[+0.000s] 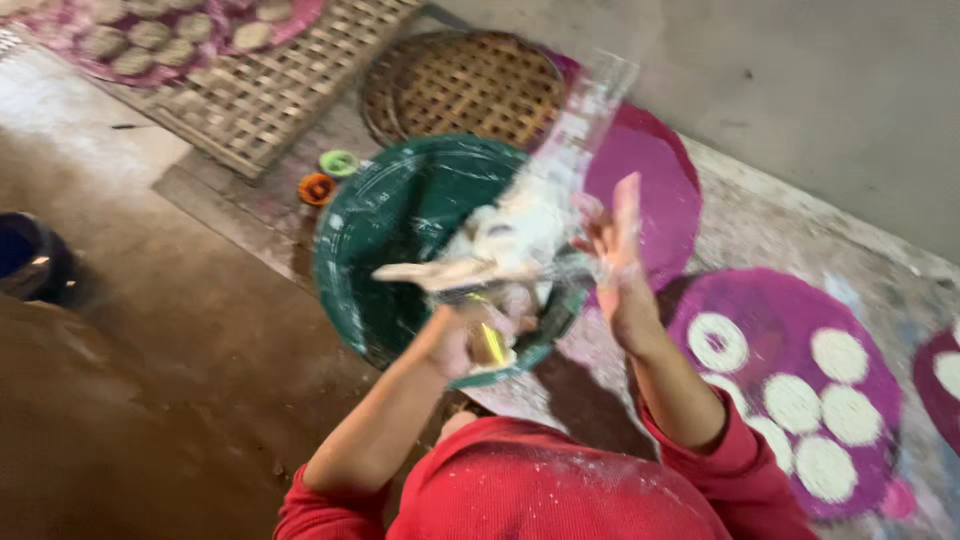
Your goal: The person presses rice dough through a wooden hand press to form round crackers onto pink cloth-covered trays. They reload dough from a green basin into the press, squeeze the lever to extrude each cracker, and periodically move filled trays aside and reposition the press.
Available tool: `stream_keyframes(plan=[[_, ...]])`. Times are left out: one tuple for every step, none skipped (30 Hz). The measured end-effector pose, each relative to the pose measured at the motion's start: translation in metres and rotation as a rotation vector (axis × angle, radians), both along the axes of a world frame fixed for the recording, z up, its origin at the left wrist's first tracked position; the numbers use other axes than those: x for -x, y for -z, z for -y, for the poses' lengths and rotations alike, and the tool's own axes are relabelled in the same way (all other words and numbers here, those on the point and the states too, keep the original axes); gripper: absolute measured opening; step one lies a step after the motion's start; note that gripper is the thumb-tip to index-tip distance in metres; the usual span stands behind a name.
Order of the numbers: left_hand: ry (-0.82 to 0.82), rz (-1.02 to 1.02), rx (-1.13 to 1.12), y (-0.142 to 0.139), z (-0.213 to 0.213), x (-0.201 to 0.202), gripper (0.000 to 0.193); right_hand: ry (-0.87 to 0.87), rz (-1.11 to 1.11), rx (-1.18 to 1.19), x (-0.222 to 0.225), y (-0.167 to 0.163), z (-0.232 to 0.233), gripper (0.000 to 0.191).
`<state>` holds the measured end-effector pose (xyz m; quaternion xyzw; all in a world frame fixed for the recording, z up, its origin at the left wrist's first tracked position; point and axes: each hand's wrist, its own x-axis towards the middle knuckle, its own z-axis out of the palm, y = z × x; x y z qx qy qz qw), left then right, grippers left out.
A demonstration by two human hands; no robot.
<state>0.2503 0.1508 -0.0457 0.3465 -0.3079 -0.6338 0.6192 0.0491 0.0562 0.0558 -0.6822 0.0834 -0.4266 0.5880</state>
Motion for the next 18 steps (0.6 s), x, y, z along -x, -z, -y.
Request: stream_keyframes(plan=[[0.183, -0.157, -0.047, 0.002, -0.007, 0.035, 0.044, -0.116, 0.265, -0.270, 0.010, 0.000, -0.003, 0.095], [0.367, -0.316, -0.098, 0.001, -0.014, 0.064, 0.046, -0.222, 0.538, -0.536, 0.022, -0.001, -0.010, 0.105], [0.373, -0.267, -0.136, -0.002, -0.017, 0.085, 0.050, -0.137, 0.502, -0.505, 0.042, -0.003, -0.017, 0.100], [0.380, -0.212, -0.165, -0.009, -0.017, 0.103, 0.054, -0.055, 0.469, -0.468, 0.065, -0.007, -0.025, 0.097], [0.385, -0.149, -0.189, -0.019, -0.016, 0.115, 0.059, 0.022, 0.439, -0.428, 0.084, -0.011, -0.030, 0.096], [0.342, 0.034, -0.008, -0.031, -0.015, 0.121, 0.056, 0.088, 0.356, -0.303, 0.107, -0.017, -0.031, 0.092], [0.294, 0.209, 0.169, -0.045, -0.016, 0.121, 0.055, 0.153, 0.266, -0.190, 0.134, -0.027, -0.032, 0.089], [0.247, 0.383, 0.346, -0.059, -0.015, 0.123, 0.055, 0.219, 0.176, -0.083, 0.155, -0.034, -0.036, 0.086], [0.266, 0.661, 0.387, -0.073, -0.011, 0.128, 0.051, 0.240, 0.086, 0.065, 0.172, -0.039, -0.041, 0.083], [0.279, 0.936, 0.432, -0.087, -0.005, 0.131, 0.047, 0.255, -0.011, 0.209, 0.189, -0.046, -0.047, 0.080], [0.287, 1.211, 0.480, -0.098, 0.002, 0.139, 0.045, 0.264, -0.114, 0.351, 0.206, -0.054, -0.052, 0.077], [0.357, 1.089, 0.435, -0.108, 0.008, 0.152, 0.045, 0.287, -0.166, 0.547, 0.218, -0.060, -0.056, 0.076], [0.424, 0.968, 0.387, -0.115, 0.013, 0.166, 0.044, 0.305, -0.219, 0.742, 0.229, -0.066, -0.056, 0.074], [0.487, 0.847, 0.335, -0.121, 0.018, 0.178, 0.044, 0.315, -0.276, 0.937, 0.237, -0.070, -0.058, 0.074], [0.392, 0.974, 0.597, -0.125, 0.026, 0.189, 0.040, 0.331, -0.288, 0.955, 0.242, -0.071, -0.061, 0.072], [0.289, 1.089, 0.865, -0.129, 0.036, 0.200, 0.036, 0.348, -0.297, 0.975, 0.248, -0.071, -0.063, 0.071], [0.177, 1.188, 1.134, -0.132, 0.042, 0.210, 0.032, 0.364, -0.308, 0.992, 0.255, -0.071, -0.065, 0.070], [0.271, 1.209, 1.008, -0.134, 0.047, 0.220, 0.034, 0.416, -0.374, 0.886, 0.264, -0.072, -0.066, 0.070]])
